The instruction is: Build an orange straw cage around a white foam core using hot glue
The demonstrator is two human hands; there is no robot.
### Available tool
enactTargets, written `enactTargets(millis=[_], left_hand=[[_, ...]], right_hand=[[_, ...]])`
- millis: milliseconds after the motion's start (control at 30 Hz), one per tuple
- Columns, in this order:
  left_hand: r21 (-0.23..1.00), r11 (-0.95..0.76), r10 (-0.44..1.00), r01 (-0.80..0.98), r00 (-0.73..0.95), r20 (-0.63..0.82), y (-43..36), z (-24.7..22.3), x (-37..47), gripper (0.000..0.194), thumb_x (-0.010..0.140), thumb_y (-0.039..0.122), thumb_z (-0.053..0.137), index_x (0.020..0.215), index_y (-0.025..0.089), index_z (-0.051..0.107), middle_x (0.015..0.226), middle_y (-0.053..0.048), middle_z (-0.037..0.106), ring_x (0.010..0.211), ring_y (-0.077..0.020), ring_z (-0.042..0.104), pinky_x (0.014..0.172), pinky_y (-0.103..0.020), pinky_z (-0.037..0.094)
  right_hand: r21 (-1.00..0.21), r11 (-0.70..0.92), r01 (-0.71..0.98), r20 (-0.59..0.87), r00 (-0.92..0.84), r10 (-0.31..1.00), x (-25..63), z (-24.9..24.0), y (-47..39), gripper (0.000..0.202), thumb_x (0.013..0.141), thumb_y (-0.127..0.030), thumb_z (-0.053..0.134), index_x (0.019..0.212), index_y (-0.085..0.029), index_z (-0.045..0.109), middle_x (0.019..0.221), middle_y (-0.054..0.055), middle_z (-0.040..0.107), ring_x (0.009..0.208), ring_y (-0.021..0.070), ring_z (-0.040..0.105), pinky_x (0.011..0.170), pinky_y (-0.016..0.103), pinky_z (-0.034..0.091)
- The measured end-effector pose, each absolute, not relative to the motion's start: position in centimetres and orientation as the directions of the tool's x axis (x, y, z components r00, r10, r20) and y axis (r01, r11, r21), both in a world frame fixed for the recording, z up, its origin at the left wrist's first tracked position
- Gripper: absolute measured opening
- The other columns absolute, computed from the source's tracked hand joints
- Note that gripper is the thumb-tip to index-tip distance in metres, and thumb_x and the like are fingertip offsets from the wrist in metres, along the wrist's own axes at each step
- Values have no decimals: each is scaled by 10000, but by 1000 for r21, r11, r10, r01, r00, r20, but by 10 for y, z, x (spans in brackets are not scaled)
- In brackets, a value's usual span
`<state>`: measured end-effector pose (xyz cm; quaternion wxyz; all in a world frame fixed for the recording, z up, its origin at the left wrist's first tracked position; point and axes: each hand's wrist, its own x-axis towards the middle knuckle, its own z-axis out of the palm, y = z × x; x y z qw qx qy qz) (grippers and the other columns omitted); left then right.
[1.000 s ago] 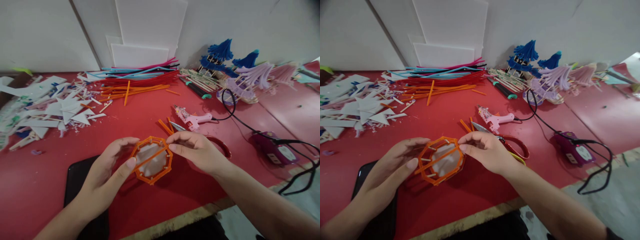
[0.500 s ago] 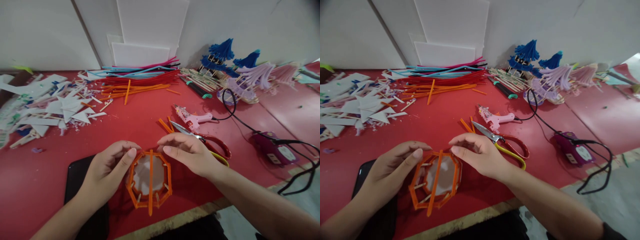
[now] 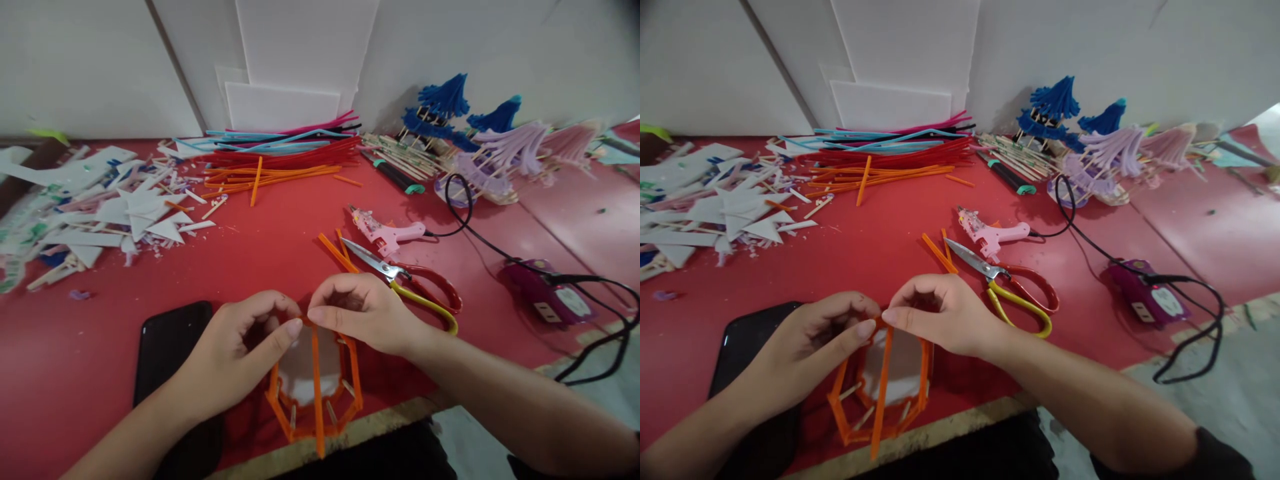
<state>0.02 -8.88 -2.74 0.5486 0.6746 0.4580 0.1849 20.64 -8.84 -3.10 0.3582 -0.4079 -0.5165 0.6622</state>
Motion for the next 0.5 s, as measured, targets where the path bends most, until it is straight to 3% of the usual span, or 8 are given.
enactTargets(millis=[267,500], left_hand=[[911,20,799,411,541,-262,-88,-24,5,302,899,460,507,808,186,597,604,27,570,514,-96,491,474,-191,379],[911,-6,797,413,552,-245,-91,-21,4,275,904,399,484,754,186,571,560,47,496,490,-87,420,458,-192,330]], right_hand=[[-975,-219,48,-219,-409,886,204,-27,-92,142,810,-288,645,766,-158,608,649,-37,525,543,54,414,456,178,327],[-971,-221,94,-239,-440,865,201,-21,-97,128,863,-279,557,791,-179,520,709,-39,480,600,67,419,520,187,349]])
